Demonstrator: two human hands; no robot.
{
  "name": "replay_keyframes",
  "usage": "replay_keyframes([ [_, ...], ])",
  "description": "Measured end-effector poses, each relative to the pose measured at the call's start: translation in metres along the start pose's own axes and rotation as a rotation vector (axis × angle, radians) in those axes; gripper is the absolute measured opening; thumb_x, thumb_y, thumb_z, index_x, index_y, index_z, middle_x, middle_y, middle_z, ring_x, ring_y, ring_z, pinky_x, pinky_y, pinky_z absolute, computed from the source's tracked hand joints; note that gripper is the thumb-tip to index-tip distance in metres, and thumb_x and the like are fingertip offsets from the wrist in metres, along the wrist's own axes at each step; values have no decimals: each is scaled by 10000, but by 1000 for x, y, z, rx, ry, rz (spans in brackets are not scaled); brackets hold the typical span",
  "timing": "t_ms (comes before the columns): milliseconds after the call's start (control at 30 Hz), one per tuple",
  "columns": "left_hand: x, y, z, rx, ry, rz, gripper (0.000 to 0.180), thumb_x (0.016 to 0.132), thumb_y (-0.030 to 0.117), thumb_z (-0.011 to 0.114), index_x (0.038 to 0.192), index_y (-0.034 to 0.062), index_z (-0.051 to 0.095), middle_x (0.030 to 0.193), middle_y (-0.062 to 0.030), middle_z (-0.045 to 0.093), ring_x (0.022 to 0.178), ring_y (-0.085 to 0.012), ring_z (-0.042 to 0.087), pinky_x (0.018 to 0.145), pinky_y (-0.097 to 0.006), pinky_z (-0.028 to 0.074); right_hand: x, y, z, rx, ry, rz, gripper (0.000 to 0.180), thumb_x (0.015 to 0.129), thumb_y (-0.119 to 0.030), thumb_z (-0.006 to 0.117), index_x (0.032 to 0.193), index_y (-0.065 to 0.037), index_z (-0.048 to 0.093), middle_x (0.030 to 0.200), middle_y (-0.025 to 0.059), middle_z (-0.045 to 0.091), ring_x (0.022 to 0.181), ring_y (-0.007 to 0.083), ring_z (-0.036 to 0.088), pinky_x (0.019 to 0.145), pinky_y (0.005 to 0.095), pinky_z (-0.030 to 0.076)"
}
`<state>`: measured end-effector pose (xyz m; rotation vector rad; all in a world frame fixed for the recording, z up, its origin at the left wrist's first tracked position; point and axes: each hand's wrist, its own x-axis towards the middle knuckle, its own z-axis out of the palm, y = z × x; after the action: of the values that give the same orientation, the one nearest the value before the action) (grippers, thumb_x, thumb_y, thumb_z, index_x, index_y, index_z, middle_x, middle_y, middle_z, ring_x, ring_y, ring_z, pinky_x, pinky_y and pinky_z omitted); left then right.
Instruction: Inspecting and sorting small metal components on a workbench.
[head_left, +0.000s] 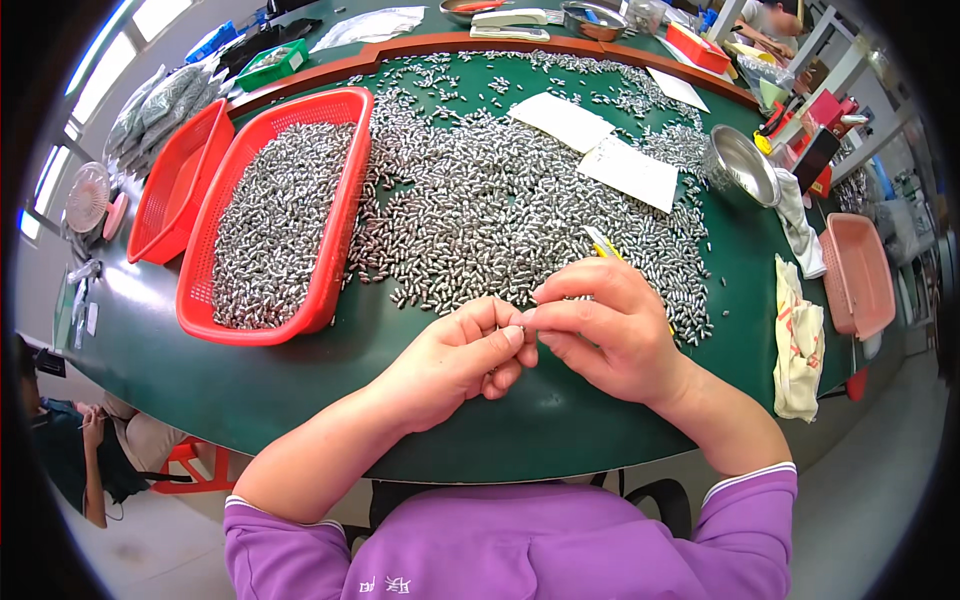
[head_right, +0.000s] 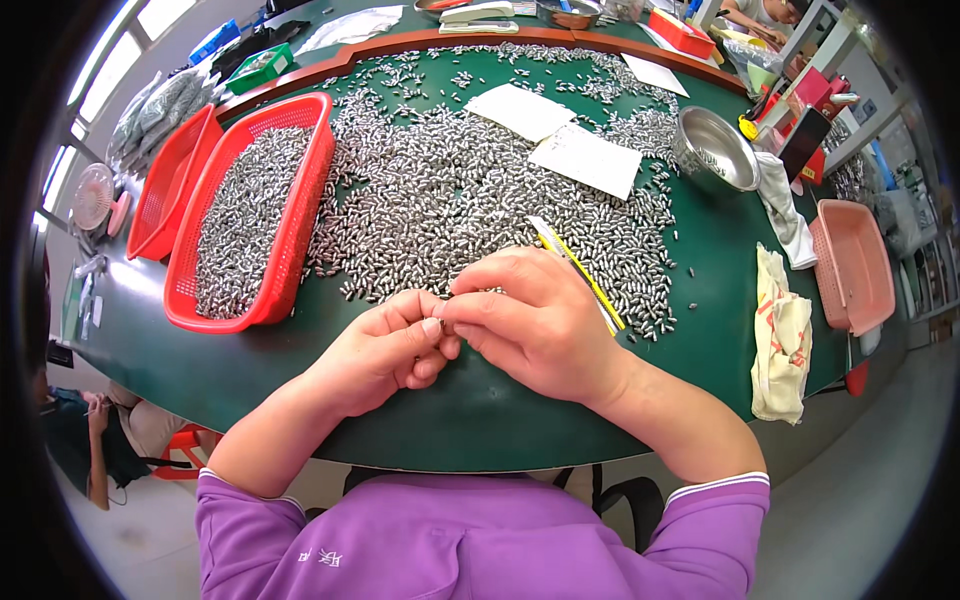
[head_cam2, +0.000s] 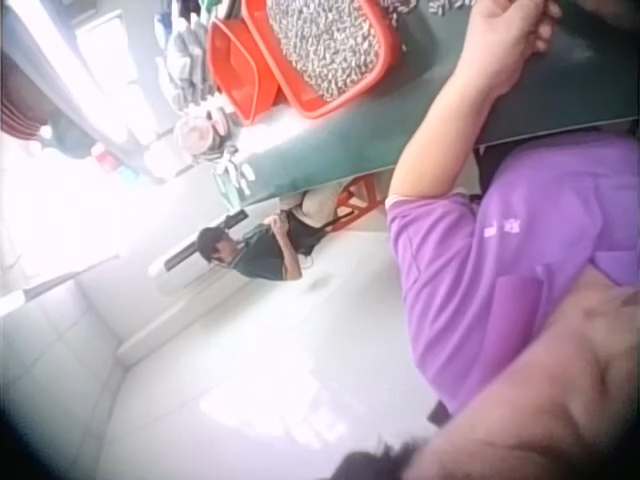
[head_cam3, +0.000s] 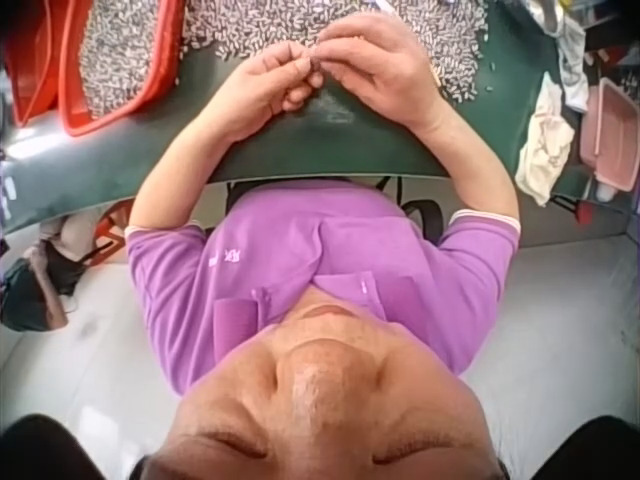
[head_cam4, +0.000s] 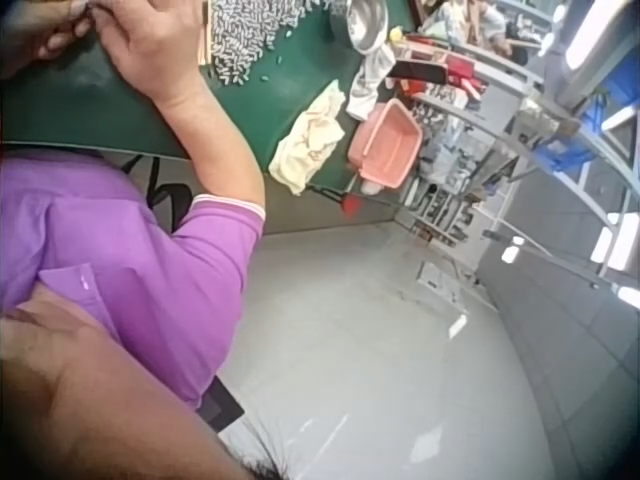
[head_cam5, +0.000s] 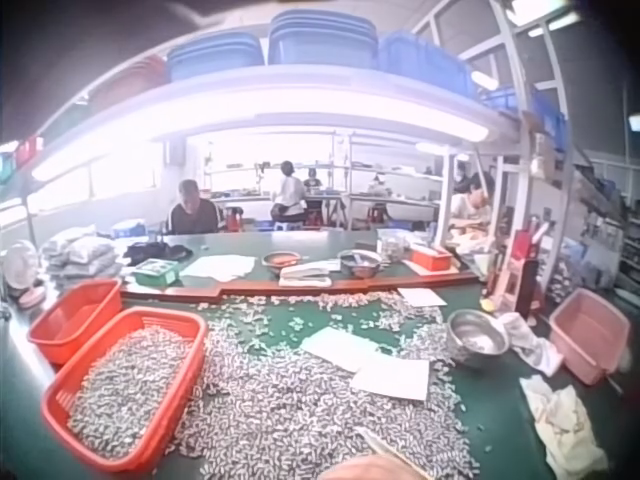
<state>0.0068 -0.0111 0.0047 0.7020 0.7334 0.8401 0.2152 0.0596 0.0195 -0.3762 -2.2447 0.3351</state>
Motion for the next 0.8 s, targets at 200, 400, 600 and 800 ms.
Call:
replay_keyframes([
  [200,1,0,4,25,22,21,143,1038,220,504,1040,77,512,925,-5,589,659,-53,471,557,-188,357,-2,0,1,-3,-25,10,201,744,-73,775,932,-108,713,980,37,638,884,221,641,759,359,504],
  [400,0,1,2,-10,29,29,128,1026,207,525,1056,82,515,921,-3,585,675,-57,474,577,-197,366,-2,3,-2,-122,-19,125,195,750,-88,743,940,-114,706,972,30,631,882,237,626,740,374,498],
  [600,1,3,1,-137,72,60,115,992,155,545,1081,88,516,941,-18,573,710,-79,474,628,-222,388,-6,8,-3,-209,-107,217,209,749,-72,751,949,-120,714,977,38,613,922,252,604,817,384,481],
  [800,0,6,3,-174,160,77,192,918,44,481,1105,76,514,979,-50,560,713,-101,462,642,-236,403,-9,5,4,-266,-209,174,194,749,-128,760,934,-122,701,1033,36,586,1003,263,573,891,413,452],
])
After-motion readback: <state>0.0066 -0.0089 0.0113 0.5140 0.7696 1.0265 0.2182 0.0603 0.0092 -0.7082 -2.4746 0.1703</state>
